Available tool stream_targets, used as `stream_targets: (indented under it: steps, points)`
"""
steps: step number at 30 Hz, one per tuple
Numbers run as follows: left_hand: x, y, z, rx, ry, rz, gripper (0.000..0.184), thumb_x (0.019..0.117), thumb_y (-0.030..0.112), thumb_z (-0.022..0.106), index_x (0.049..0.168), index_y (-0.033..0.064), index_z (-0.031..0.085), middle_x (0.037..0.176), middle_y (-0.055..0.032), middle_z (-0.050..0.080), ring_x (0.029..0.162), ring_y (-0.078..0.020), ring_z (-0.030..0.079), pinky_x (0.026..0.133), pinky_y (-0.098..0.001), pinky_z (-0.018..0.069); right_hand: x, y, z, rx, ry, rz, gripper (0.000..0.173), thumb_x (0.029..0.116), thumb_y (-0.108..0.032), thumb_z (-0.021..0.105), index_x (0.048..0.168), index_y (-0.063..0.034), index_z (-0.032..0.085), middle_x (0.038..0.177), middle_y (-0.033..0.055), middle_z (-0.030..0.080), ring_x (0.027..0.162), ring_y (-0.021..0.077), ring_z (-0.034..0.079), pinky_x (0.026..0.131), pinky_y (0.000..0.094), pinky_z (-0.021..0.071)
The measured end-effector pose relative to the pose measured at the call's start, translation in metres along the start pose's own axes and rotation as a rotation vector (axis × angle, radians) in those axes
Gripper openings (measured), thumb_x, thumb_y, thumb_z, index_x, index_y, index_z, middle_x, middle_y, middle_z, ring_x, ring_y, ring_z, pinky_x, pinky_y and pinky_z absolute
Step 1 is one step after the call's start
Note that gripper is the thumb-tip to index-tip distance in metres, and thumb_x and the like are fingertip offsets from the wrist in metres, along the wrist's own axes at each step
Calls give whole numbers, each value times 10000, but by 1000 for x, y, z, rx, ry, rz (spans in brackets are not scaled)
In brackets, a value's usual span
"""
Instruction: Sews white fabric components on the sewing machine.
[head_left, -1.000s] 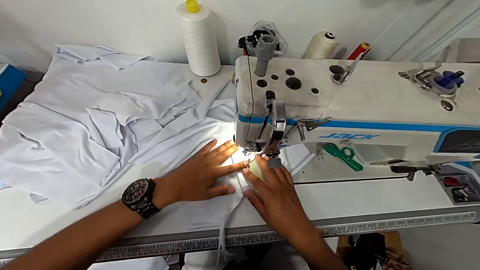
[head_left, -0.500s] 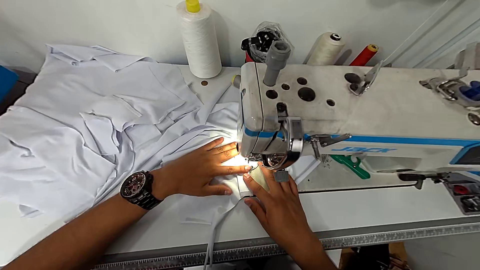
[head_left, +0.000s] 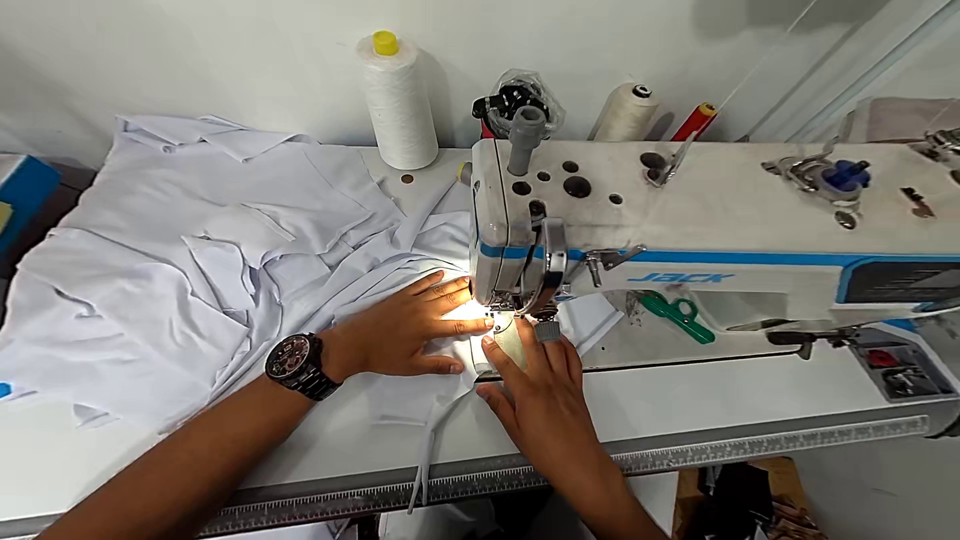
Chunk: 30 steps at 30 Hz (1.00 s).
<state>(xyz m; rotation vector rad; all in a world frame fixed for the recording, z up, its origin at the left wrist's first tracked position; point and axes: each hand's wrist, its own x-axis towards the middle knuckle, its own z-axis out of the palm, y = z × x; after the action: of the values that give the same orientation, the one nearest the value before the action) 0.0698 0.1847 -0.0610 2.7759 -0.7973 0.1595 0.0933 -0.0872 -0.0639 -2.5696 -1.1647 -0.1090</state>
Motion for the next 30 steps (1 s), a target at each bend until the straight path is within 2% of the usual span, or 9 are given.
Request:
stream_targets:
  steps: [11, 15, 17, 18, 21, 23, 26, 28, 30]
  points:
    - [-3, 19, 0, 43, -1, -79, 681, 982, 735, 320, 1499, 346, 532, 1597, -126, 440, 1524, -282, 338, 1228, -609, 221, -6, -6, -1, 4, 54, -30, 542, 1014, -615, 461, 1420, -292, 615, 1563, 190, 439, 1449, 404, 395, 1121, 683, 296]
    - [-8, 137, 40, 58, 171, -489, 665, 1037, 628, 304, 1548, 239, 477, 1635, -196, 344, 1545, -371, 262, 1202, -689, 203, -10, 55, -29, 142, -71, -345, 385, 1030, -456, 550, 1344, -272, 675, 1538, 68, 505, 1428, 312, 449, 1131, 643, 342]
    - [6, 208, 44, -131, 209, -661, 717, 1043, 629, 297, 1584, 173, 412, 1681, -182, 245, 1575, -354, 169, 1226, -672, 143, 3, 91, -50, 245, -177, -509, 251, 1009, -300, 607, 1189, -203, 753, 1490, 35, 565, 1399, 275, 497, 1133, 607, 379]
    - [13, 225, 37, -195, 228, -690, 688, 1048, 601, 328, 1565, 161, 441, 1674, -150, 282, 1566, -323, 214, 1232, -630, 188, 12, 105, -57, 270, -201, -565, 199, 985, -235, 623, 1087, -167, 779, 1446, 40, 606, 1374, 277, 526, 1129, 606, 386]
    - [20, 184, 4, -94, 296, -723, 483, 1068, 376, 468, 1414, 68, 606, 1495, -160, 550, 1425, -337, 481, 1167, -550, 388, 21, 111, -68, 171, -95, -546, 183, 960, -200, 610, 960, -143, 784, 1366, 28, 667, 1357, 271, 552, 1143, 615, 375]
    - [2, 135, -9, -10, 229, -837, 521, 1080, 367, 478, 1461, 16, 535, 1534, -215, 490, 1459, -425, 404, 1169, -636, 325, 0, 75, -67, 170, 64, -435, 159, 954, -140, 633, 1006, -92, 775, 1332, 84, 672, 1300, 301, 584, 1096, 566, 444]
    - [-56, 104, 5, 134, 206, -1035, 701, 1065, 561, 332, 1570, 81, 406, 1646, -190, 329, 1520, -454, 272, 1150, -746, 238, -55, 4, -34, 257, 112, -269, 282, 1007, -234, 583, 1229, -146, 733, 1458, 78, 589, 1363, 271, 542, 1117, 498, 463]
    - [-88, 111, 7, 226, 241, -1153, 745, 1055, 586, 303, 1573, 58, 394, 1642, -234, 311, 1515, -498, 251, 1136, -782, 205, -87, -28, -4, 268, 175, -226, 350, 1022, -298, 553, 1321, -187, 698, 1493, 82, 572, 1411, 298, 510, 1136, 563, 433]
    - [-100, 122, -5, 267, 206, -1228, 697, 1061, 498, 400, 1505, -37, 454, 1573, -337, 357, 1455, -597, 281, 1094, -827, 196, -110, -45, 16, 216, 258, -178, 381, 1034, -350, 511, 1340, -207, 687, 1485, 88, 582, 1408, 326, 513, 1128, 639, 396]
